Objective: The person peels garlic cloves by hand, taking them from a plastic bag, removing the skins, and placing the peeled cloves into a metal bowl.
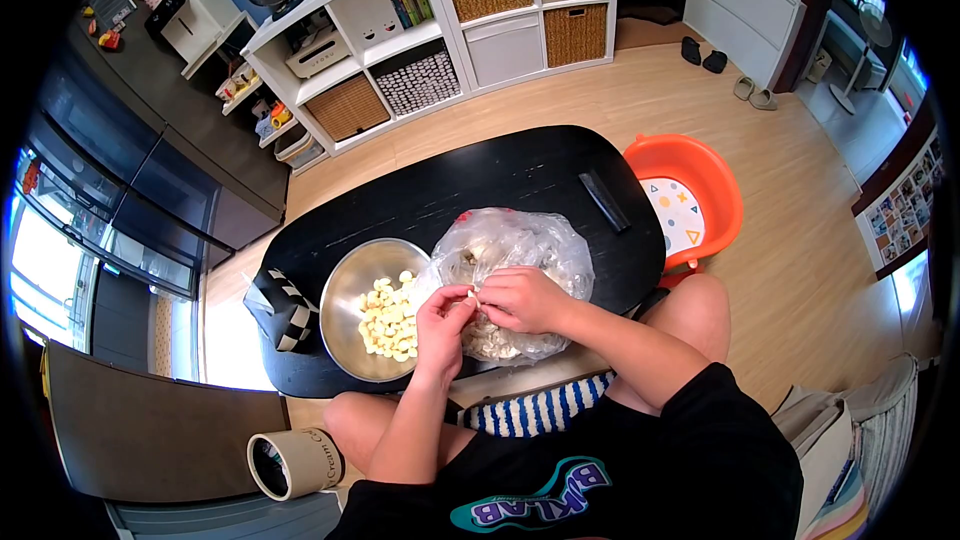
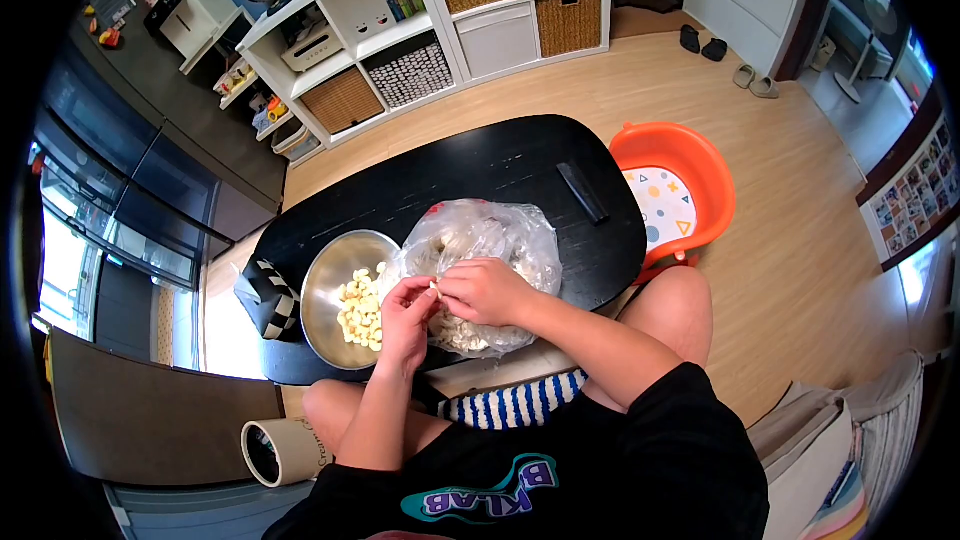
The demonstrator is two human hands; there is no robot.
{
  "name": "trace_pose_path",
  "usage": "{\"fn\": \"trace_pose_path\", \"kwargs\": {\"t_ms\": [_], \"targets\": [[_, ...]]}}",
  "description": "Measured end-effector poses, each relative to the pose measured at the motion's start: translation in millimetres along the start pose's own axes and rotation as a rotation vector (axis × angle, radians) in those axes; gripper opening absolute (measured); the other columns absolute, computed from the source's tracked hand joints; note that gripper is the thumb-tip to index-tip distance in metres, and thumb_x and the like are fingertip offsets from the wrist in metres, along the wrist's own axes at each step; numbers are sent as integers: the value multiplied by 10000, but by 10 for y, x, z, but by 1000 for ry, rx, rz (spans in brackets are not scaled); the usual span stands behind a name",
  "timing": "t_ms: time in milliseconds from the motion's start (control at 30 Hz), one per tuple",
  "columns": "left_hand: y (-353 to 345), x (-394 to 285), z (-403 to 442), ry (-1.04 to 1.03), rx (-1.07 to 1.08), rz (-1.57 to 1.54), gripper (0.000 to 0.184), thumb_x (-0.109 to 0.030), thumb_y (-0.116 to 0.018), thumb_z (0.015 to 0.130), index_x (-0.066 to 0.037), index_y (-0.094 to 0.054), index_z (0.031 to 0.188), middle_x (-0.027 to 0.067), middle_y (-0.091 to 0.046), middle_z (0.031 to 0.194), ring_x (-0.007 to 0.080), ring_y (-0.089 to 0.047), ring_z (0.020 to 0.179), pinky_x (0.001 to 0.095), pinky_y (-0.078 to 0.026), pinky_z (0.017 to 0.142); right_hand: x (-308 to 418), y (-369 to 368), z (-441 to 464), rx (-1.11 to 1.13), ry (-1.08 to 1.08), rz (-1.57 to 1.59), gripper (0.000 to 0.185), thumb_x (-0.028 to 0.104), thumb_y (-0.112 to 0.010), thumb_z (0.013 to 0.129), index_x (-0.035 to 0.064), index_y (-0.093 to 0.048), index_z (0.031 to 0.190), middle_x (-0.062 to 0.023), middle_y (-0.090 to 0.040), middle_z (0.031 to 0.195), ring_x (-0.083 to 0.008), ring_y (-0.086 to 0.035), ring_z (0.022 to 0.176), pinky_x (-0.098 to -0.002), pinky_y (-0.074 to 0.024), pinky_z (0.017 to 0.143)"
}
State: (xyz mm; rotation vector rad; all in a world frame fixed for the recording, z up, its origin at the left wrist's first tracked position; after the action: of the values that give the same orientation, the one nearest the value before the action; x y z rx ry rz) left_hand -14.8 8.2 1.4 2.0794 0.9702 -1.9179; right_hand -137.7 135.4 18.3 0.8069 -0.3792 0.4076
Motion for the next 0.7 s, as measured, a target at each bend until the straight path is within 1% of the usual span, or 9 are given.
{"fn": "trace_pose_path", "kwargs": {"t_ms": [367, 700], "targets": [[-5, 17, -4, 8, 19, 29, 163, 9, -636, 930, -4, -648, 1092, 46, -667, 985, 100, -632, 854, 242, -531, 773, 17, 23, 10, -2, 23, -25, 94, 112, -674, 748, 49, -607, 768, -75, -588, 736, -277, -615, 724, -381, -513, 681], [2, 22, 3, 8, 27, 41, 168, -2, -635, 932, 9, -654, 1099, 60, -680, 1001, 113, -641, 867, 250, -533, 786, 24, 22, 10, -41, -20, -33, 63, 88, -667, 763, 50, -616, 767, -98, -615, 725, -298, -631, 701, -394, -521, 681]]}}
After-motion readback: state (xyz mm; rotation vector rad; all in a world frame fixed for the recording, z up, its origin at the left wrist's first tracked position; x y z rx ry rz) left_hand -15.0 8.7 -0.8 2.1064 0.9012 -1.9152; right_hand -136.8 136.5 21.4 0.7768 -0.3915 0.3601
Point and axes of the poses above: each hand's wrist, its own z-axis towards the middle knuckle, its own y-axis out of the back of the hand, x = y × z, the point moved 2 cm from there along z, towards the middle knuckle
